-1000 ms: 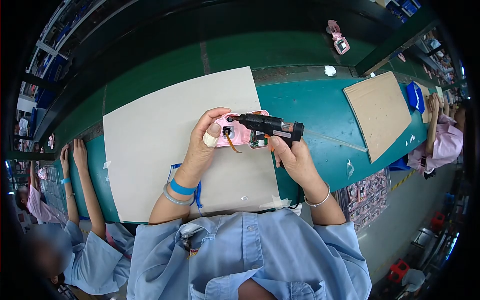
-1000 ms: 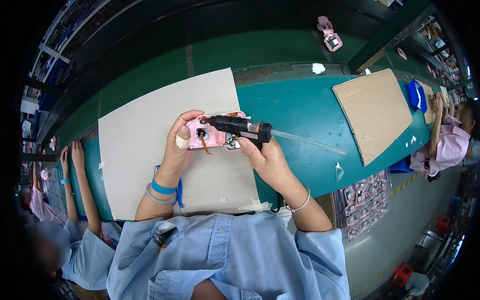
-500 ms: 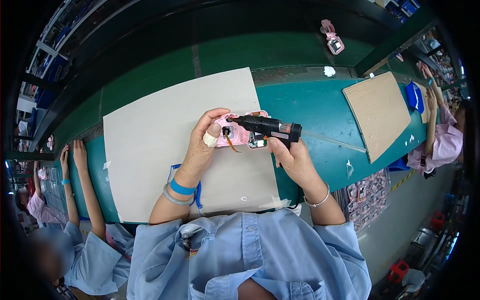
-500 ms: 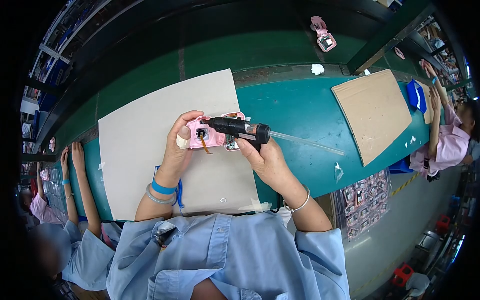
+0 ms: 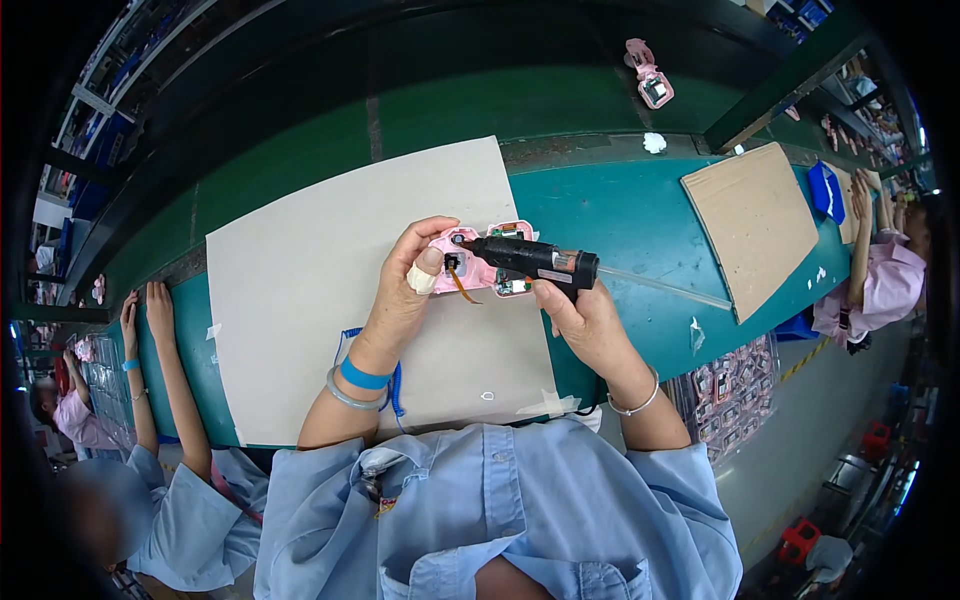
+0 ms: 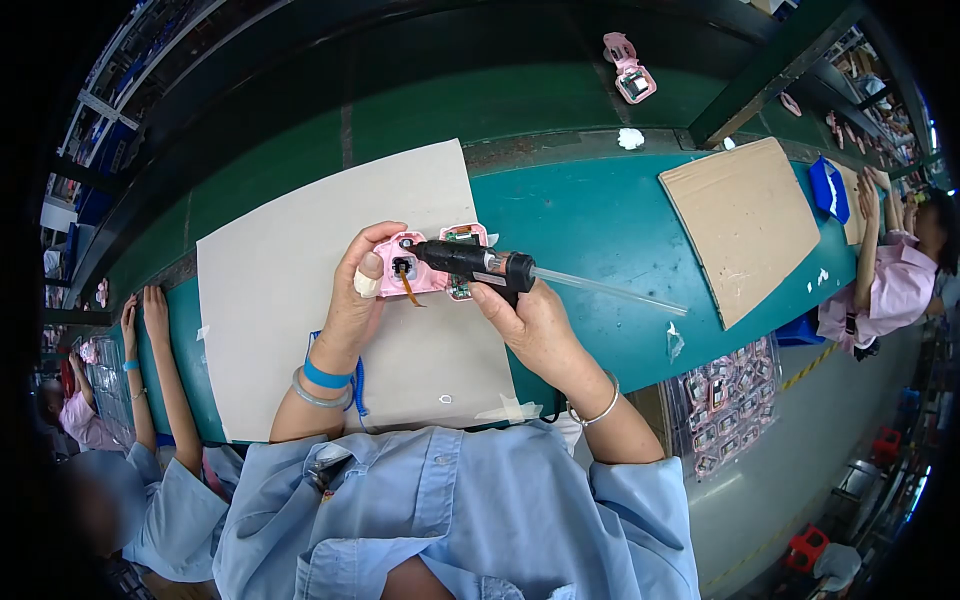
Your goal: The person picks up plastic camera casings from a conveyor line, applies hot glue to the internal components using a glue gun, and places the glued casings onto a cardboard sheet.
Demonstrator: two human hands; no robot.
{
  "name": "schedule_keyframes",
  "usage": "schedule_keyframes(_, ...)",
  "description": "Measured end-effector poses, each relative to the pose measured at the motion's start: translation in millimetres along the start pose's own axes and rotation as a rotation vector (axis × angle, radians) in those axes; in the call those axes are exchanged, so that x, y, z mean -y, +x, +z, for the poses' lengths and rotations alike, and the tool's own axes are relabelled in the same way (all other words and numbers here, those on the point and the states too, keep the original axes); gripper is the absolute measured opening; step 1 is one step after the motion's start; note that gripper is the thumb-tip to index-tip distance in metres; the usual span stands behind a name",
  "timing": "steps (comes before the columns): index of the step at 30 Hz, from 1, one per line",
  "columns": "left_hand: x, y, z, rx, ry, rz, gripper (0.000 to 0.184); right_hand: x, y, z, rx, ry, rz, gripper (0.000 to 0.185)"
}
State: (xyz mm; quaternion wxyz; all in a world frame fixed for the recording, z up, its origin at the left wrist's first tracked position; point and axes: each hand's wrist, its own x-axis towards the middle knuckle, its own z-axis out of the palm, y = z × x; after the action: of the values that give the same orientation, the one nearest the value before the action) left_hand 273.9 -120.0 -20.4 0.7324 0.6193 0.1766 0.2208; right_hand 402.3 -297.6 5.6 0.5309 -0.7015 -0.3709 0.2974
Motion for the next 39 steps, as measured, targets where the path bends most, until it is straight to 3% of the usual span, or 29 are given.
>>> schedule_keyframes(6, 0, -1, 4, -0.029, 0.036, 0.035, 0.042, -1, -2, -1, 0.006, -0.178, -0.049, 0.020)
schedule_keyframes(12, 4, 1, 1, -0.016, 0.091, 0.041, 0.051, 4, -1, -9, 0.077, -0.094, 0.047, 0.021)
schedule_keyframes(16, 4, 1, 1, -0.010, -0.142, -0.047, 0.049, 7, -3, -9, 0.070, 0.242, 0.233, 0.023)
schedule_keyframes(18, -5, 1, 1, -0.008, -0.291, -0.064, 0.034, 6, -4, -14, 0.108, 0.330, 0.299, 0.025)
schedule_keyframes(23, -7, -3, -20, -0.080, -0.243, -0.006, 0.038, -24, -2, -18, -0.116, 0.679, 0.188, 0.029)
schedule_keyframes(29, -29, -32, -87, -0.279, -0.158, 0.029, 0.036, -39, 8, -21, -0.141, 0.798, 0.134, 0.033)
schedule_keyframes(37, -50, -100, -244, -0.890, 0.226, 0.147, 0.031, -38, 9, -18, -0.217, 0.826, 0.193, 0.034)
schedule_keyframes(39, -44, -125, -292, -0.834, 0.373, 0.192, 0.030, -39, 10, -20, -0.213, 0.809, 0.251, 0.035)
